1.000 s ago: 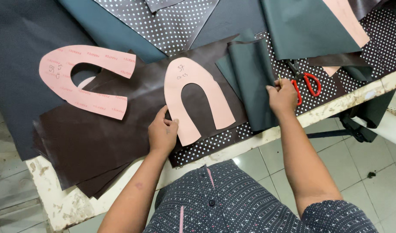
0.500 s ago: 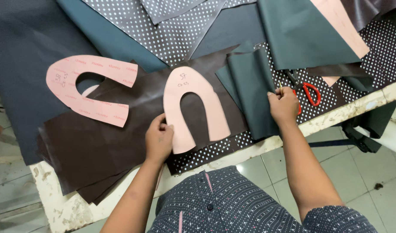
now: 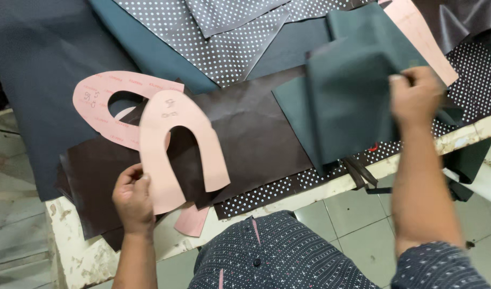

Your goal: The person applies glue to the edges of stacked brown fabric pieces, then uses a pink paper pattern to trace and cut shapes from the fabric using scissors. The person handles multiple fabric pieces and patterns on a worktable.

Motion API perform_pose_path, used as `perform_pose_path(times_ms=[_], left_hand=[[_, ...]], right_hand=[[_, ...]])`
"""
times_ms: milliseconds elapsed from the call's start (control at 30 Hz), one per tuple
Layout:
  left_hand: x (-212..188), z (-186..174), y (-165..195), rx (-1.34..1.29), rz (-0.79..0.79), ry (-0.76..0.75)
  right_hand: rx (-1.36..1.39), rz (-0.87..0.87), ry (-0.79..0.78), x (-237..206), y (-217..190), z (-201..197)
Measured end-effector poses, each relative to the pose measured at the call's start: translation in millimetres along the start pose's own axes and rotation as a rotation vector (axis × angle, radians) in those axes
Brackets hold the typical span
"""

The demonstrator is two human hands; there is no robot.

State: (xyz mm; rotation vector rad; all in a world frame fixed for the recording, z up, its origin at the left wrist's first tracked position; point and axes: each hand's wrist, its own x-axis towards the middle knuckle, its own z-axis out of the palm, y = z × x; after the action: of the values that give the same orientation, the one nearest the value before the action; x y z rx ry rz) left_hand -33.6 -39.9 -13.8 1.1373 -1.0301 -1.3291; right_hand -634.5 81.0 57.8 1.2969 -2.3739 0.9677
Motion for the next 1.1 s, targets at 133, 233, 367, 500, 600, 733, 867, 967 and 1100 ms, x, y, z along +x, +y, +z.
perform_pose_path(times_ms=[133, 233, 367, 500, 600, 733, 867, 967, 1100], left_hand=[[1, -31, -11, -0.088, -0.078, 0.094], [2, -43, -24, -0.088, -0.098, 0.119], [4, -49, -39, -0.155, -0.134, 0.125], [7, -51, -44, -0.158, -0.144, 0.11], [8, -51, -44, -0.139, -0.156, 0.11], [9, -50, -42, -0.156, -0.163, 0.096], [9, -48, -42, -0.108, -0.179, 0.114], [9, -46, -44, -0.09, -0.171, 0.119], [8, -42, -44, -0.092, -0.139, 0.12]], right_hand=[[-0.283, 0.022, 0.111, 31, 60, -25], [-0.317, 0.017, 0.26, 38, 69, -31], [-0.202, 0.166, 0.305, 35, 65, -29], [-0.463, 0.029, 0.333, 20, 46, -19], [-0.561, -0.145, 0.178, 7, 18, -6], [-0.071, -0.117, -0.442, -74, -47, 47], [-0.245, -0.197, -0.5, -133, -78, 85], [-0.312, -0.194, -0.473, -143, -71, 102], [-0.187, -0.056, -0.406, -107, -34, 109]])
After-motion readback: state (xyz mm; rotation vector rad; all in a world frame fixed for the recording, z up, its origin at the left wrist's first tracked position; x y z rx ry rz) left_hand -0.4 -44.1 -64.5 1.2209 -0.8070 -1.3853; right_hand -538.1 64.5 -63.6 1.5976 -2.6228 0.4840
